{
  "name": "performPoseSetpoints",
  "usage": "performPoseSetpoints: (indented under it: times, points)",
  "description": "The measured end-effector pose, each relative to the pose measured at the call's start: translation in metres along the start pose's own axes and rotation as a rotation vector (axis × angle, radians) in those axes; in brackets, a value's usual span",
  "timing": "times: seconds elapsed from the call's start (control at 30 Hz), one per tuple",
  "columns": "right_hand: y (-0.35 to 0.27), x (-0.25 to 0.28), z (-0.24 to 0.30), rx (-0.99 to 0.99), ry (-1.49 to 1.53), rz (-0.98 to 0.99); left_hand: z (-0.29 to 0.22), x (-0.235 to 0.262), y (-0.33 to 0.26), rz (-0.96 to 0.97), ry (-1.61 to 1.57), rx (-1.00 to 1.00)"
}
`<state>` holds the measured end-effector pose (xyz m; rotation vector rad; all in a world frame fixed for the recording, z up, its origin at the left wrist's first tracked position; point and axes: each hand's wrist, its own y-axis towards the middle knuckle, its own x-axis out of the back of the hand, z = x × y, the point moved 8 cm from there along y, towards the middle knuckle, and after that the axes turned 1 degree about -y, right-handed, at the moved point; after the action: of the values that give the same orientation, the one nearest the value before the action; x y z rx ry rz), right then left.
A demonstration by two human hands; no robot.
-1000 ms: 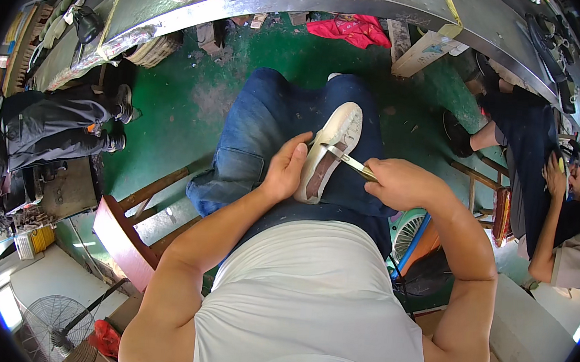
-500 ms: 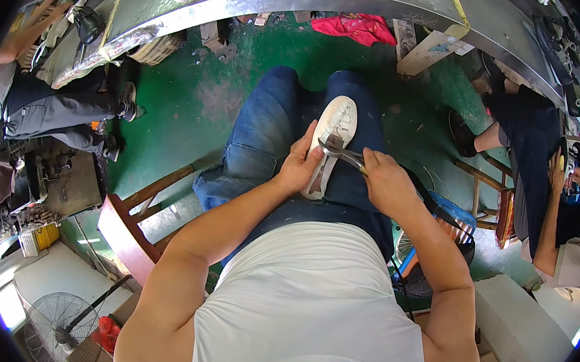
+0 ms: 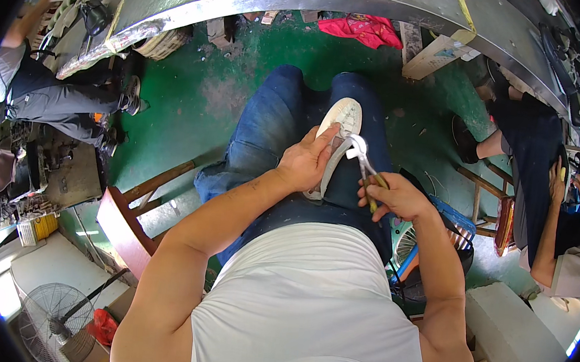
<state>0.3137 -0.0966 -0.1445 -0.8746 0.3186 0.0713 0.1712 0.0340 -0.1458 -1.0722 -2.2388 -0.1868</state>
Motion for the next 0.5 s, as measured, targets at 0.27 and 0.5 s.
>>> performPoseSetpoints:
  times: [0.27, 0.5]
  points:
    - [0.030, 0.006, 0.067, 0.512, -0.717, -0.377, -0.002, -0.013, -0.005, 0.014, 0.121, 0.099]
    - [0.026, -0.010, 0.069, 0.603, -0.999, -0.402, 0.020, -0.021, -0.009, -0.033, -0.101, 0.248]
